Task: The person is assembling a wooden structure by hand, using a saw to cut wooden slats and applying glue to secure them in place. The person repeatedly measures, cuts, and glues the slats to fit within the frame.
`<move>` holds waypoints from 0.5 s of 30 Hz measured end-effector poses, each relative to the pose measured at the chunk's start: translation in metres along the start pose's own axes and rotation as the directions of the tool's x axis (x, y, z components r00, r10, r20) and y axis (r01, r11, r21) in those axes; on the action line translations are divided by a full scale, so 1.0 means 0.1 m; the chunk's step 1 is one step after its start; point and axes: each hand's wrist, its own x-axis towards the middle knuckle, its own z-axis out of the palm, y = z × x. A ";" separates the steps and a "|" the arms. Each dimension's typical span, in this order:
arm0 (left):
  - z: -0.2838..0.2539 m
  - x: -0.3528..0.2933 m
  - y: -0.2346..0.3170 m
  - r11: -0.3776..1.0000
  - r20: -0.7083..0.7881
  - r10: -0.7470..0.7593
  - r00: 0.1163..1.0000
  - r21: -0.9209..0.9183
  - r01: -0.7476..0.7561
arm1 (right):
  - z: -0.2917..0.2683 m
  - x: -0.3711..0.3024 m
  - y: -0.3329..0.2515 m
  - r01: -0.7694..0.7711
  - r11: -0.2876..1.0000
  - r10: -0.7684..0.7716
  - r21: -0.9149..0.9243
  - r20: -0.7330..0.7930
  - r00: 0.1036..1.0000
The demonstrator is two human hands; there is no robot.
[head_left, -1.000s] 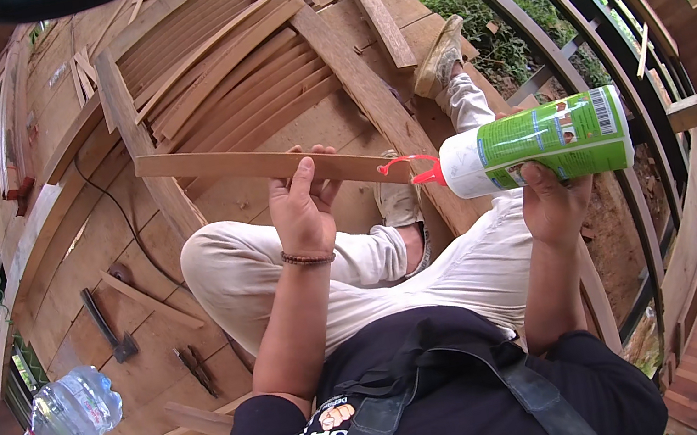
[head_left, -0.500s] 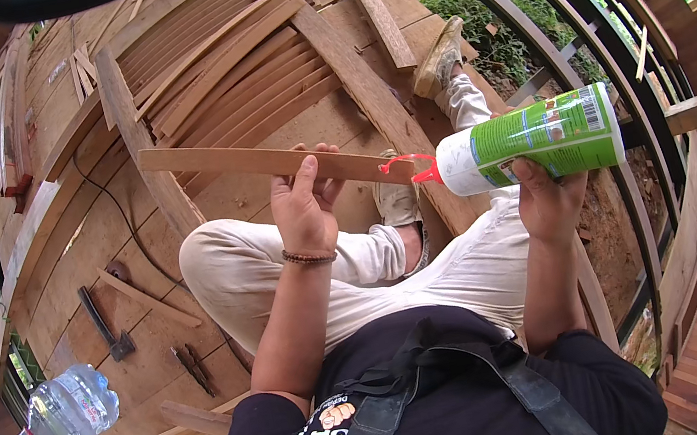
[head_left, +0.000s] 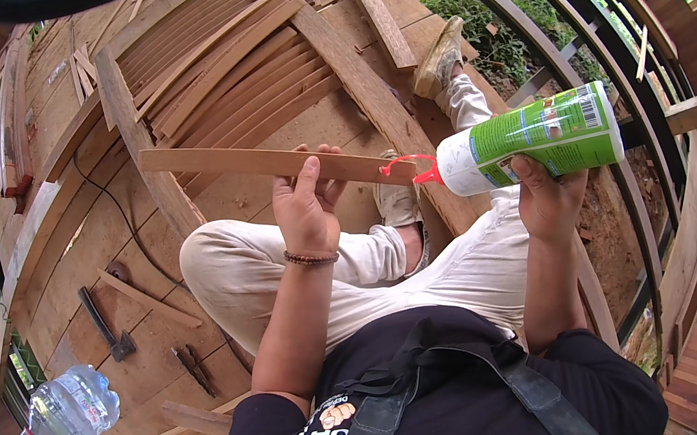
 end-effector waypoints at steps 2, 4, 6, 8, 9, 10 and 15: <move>0.01 0.00 0.00 1.000 -0.001 0.000 1.000 0.001 0.000 | -0.04 -0.01 0.01 -0.008 1.000 0.009 -0.030 0.022 1.000; 0.01 0.00 0.00 1.000 -0.004 -0.002 1.000 0.003 0.002 | -0.05 -0.01 0.00 -0.025 0.999 0.026 -0.046 0.031 0.999; 0.02 -0.01 0.00 1.000 -0.006 -0.003 1.000 0.002 0.003 | -0.01 0.00 0.00 -0.008 0.999 0.010 -0.045 0.050 0.999; 0.02 -0.01 0.00 1.000 -0.012 0.000 1.000 0.001 0.000 | 0.01 0.01 -0.02 0.020 0.999 -0.018 -0.034 0.042 0.999; 0.01 0.00 0.00 1.000 -0.014 0.002 1.000 0.000 -0.002 | 0.01 0.01 -0.04 0.039 0.999 -0.039 -0.025 0.023 0.999; 0.01 0.00 0.00 1.000 -0.018 0.004 1.000 -0.001 -0.004 | 0.02 0.03 -0.07 0.057 0.998 -0.057 0.014 0.009 0.998; 0.00 0.02 -0.02 1.000 -0.010 0.009 1.000 0.000 -0.009 | 0.07 0.05 -0.14 0.133 0.991 -0.133 0.003 0.071 0.989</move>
